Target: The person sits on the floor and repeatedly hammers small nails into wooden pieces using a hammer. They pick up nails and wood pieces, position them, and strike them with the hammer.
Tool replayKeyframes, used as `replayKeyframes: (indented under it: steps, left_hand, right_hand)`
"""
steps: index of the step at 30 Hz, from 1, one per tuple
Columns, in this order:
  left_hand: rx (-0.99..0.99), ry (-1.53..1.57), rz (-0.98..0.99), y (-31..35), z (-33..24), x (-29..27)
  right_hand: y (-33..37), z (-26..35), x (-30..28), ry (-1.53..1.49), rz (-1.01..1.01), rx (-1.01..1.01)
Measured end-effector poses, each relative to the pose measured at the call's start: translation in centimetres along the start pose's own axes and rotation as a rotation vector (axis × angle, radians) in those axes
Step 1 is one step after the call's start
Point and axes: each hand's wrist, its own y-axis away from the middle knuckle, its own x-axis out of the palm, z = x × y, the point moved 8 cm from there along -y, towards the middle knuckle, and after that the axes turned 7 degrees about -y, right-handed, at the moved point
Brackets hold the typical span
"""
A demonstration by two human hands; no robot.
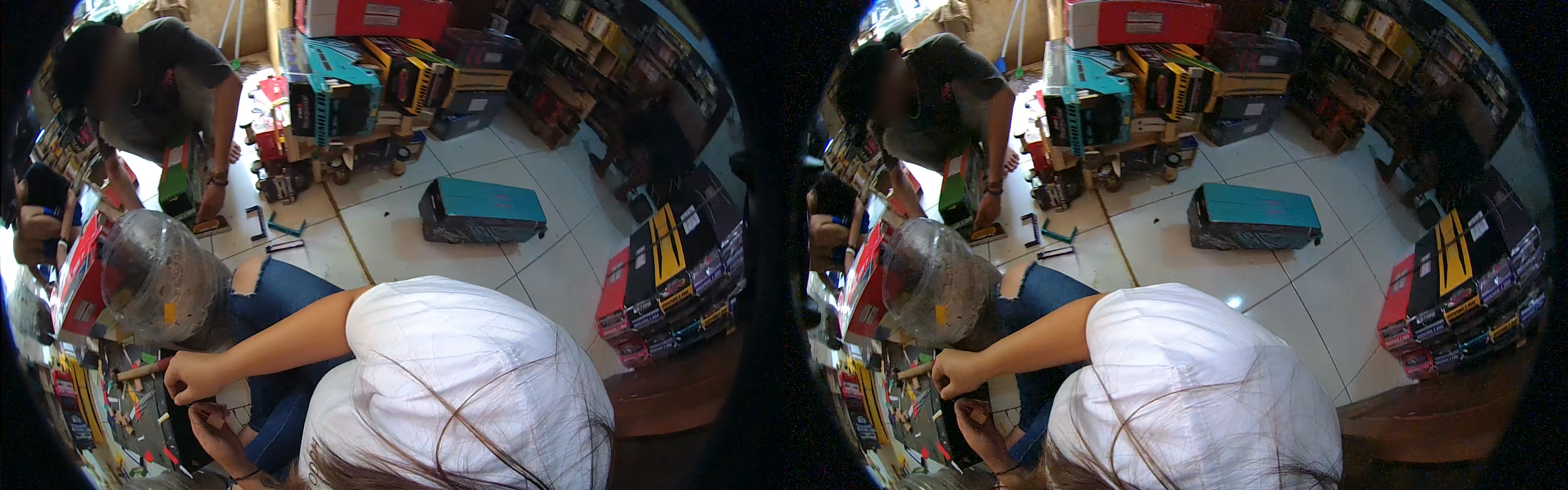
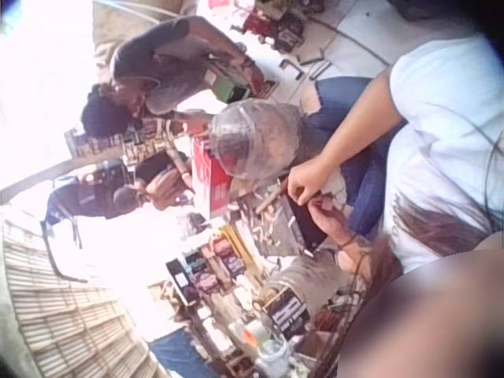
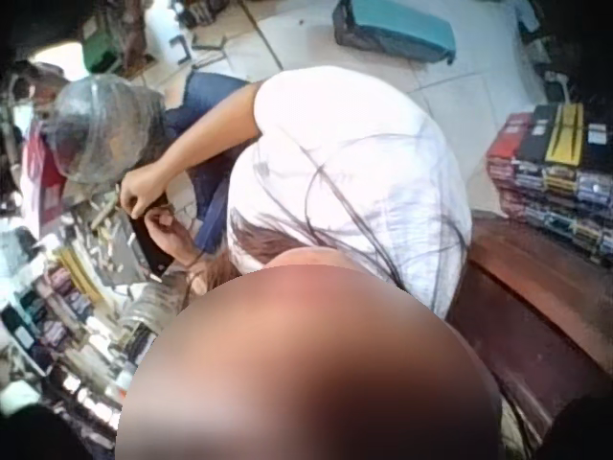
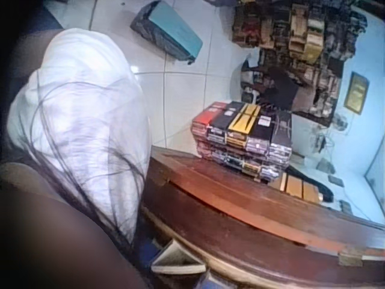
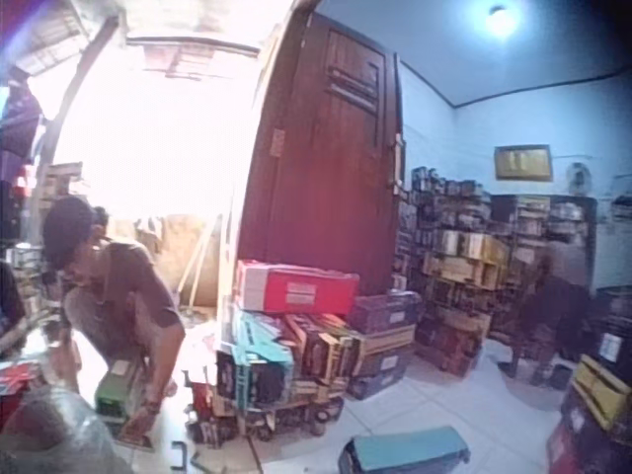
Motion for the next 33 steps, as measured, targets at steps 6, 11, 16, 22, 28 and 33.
replayKeyframes:
  steps: [6, 11, 16, 22, 28, 33]
  left_hand:
    - [-0.002, -0.165, -0.297, 0.9, 2.1, -2.3]
    - [-0.007, -0.349, -0.312, 1.0, 2.3, -3.6]
    - [0.052, -0.470, -0.520, 2.0, 1.5, -5.4]
    - [0.247, -0.580, -0.560, 2.6, -2.0, -7.2]
    - [0.204, -0.356, -0.599, 2.8, -2.5, -9.0]
    - [0.242, -0.367, -0.569, 2.6, -3.7, -10.6]
  right_hand:
    - [0.8, -0.1, 0.7, 0.187, -0.041, 0.011]
    - [0.6, -0.7, 0.9, 0.202, -0.005, 0.130]
    - [-0.2, 0.0, 2.0, 0.132, 0.043, 0.174]
    - [-3.0, -0.2, 5.4, 0.083, 0.158, 0.179]
    - [-4.9, -1.6, 9.3, -0.123, 0.377, 0.439]
    - [-6.0, -1.6, 10.9, -0.260, 0.394, 0.473]
